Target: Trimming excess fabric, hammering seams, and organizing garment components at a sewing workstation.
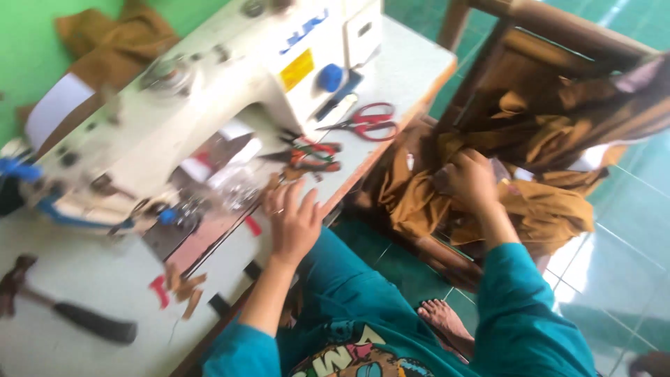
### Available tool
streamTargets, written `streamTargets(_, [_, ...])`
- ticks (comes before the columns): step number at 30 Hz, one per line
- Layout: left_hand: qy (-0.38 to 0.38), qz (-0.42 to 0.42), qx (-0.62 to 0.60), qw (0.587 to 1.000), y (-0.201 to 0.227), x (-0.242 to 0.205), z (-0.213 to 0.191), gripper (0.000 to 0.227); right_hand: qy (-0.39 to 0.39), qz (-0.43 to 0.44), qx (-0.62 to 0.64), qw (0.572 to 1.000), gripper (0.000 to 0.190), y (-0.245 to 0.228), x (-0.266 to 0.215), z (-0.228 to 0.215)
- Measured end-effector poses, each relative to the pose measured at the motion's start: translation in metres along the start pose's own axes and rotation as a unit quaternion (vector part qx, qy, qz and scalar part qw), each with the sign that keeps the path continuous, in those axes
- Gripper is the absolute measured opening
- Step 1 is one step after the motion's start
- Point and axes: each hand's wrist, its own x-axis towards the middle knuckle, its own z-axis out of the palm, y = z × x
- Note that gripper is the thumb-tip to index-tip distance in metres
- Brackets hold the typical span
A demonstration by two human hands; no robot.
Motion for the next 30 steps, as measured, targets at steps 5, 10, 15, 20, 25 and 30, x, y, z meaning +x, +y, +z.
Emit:
streamTargets(5, [-0.034,-0.041,0.041,0.998,0.001,-0.002,0.003,0.022,-0.31,0.274,-0.206,0.887,0.069,0.14,-0.083,-0.033])
streamTargets(10, [-0.136,-0.045,0.055,0.988,0.008,0.006,-0.005,0.021,-0.385,0.395,-0.116,0.826,0.07,0.107,-0.107,-0.083])
streamTargets(15, [-0.149,-0.047,0.061,0.986,0.008,0.004,-0.003,0.022,-0.402,0.354,-0.171,0.827,0.076,0.133,-0.103,-0.061])
streamTargets(20, [-0.144,-0.044,0.064,0.986,0.006,0.001,-0.001,0.021,-0.358,0.402,-0.145,0.83,0.045,0.181,-0.091,-0.021])
streamTargets(25, [-0.095,-0.005,0.03,0.995,0.015,0.005,-0.002,0.018,0.038,0.466,0.112,0.877,0.077,0.11,-0.04,-0.067])
streamTargets(30, [-0.105,-0.042,-0.169,0.979,0.083,0.008,0.004,0.035,0.086,0.369,0.329,0.865,0.043,-0.059,-0.005,-0.162])
